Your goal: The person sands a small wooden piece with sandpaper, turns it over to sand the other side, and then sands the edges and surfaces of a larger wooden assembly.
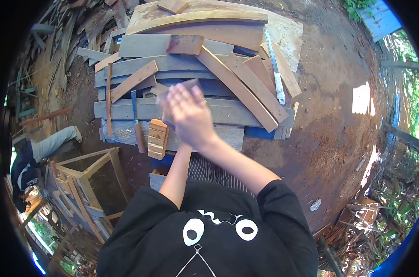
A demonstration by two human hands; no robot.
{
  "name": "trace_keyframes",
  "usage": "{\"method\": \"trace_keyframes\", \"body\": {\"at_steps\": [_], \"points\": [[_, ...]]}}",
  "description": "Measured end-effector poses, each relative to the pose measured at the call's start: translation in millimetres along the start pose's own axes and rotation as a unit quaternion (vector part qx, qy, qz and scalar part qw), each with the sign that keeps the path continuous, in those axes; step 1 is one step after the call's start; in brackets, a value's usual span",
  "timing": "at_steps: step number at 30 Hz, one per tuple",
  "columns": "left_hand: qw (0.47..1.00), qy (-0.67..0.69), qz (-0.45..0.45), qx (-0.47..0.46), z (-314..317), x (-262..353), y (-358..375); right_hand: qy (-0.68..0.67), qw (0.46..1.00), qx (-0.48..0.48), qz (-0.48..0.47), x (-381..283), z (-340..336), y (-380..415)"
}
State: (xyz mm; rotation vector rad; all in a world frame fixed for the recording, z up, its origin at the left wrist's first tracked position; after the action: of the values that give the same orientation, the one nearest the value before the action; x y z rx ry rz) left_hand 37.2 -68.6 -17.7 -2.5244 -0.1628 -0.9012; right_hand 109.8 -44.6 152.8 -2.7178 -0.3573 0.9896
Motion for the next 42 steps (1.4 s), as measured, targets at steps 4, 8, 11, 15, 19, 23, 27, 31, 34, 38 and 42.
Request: {"method": "trace_keyframes", "body": {"at_steps": [4, 8, 11, 15, 19, 23, 27, 31, 34, 38, 42], "points": [[0.946, -0.325, 0.01, -0.005, 5.0, -5.8, 26.7, 0.038, 0.992, -0.041, -0.117, -11.8, 5.8, 26.1], [0.975, 0.167, -0.126, -0.07, 18.5, -25.6, 23.0, -0.034, 0.999, -0.006, -0.016, 8.5, -7.7, 18.2], [0.985, -0.157, -0.066, 0.031, -21.4, 48.1, 10.4, -0.011, 0.995, -0.035, -0.092, 0.5, -6.5, 38.4], [0.96, -0.226, 0.071, 0.151, -25.2, 49.8, -5.1, -0.025, 0.998, -0.028, -0.05, 15.0, -16.5, 35.9], [0.982, 0.084, 0.018, 0.169, -9.4, 29.7, -13.2, -0.04, 0.995, -0.037, -0.086, 7.1, -10.0, 48.7], [0.98, 0.046, 0.008, 0.191, 18.3, -2.6, 9.8, -0.05, 0.997, -0.036, -0.047, 8.4, -21.8, 42.8], [0.994, -0.034, 0.081, 0.067, -28.4, 28.7, -22.2, -0.027, 0.996, -0.037, -0.076, 13.3, -12.4, 34.7], [0.986, -0.093, 0.138, -0.026, -45.5, 41.5, -38.9, -0.046, 0.993, -0.053, -0.097, 6.2, -12.3, 40.6], [0.994, 0.075, -0.003, 0.082, -15.3, 23.3, -20.9, 0.001, 1.0, -0.028, -0.011, 18.7, -23.1, 18.3], [0.974, 0.109, -0.12, -0.161, -15.3, 4.0, -10.5, -0.032, 0.99, -0.075, -0.116, -0.8, -7.1, 42.3], [0.982, 0.15, 0.059, 0.101, -21.7, 23.9, -18.3, 0.01, 1.0, -0.002, 0.012, 24.6, -27.2, 11.9]]}}
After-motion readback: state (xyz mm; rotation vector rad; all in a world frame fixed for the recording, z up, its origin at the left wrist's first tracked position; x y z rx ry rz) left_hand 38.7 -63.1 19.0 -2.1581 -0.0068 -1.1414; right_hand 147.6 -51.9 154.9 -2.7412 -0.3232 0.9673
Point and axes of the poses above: each hand's wrist, its own y-axis away from the middle knuckle, its own z-axis out of the palm, x = y × z, the point moved 1 cm from there along -y, towards the middle knuckle, and after that the axes turned 11 degrees about -y, right-handed, at the moved point
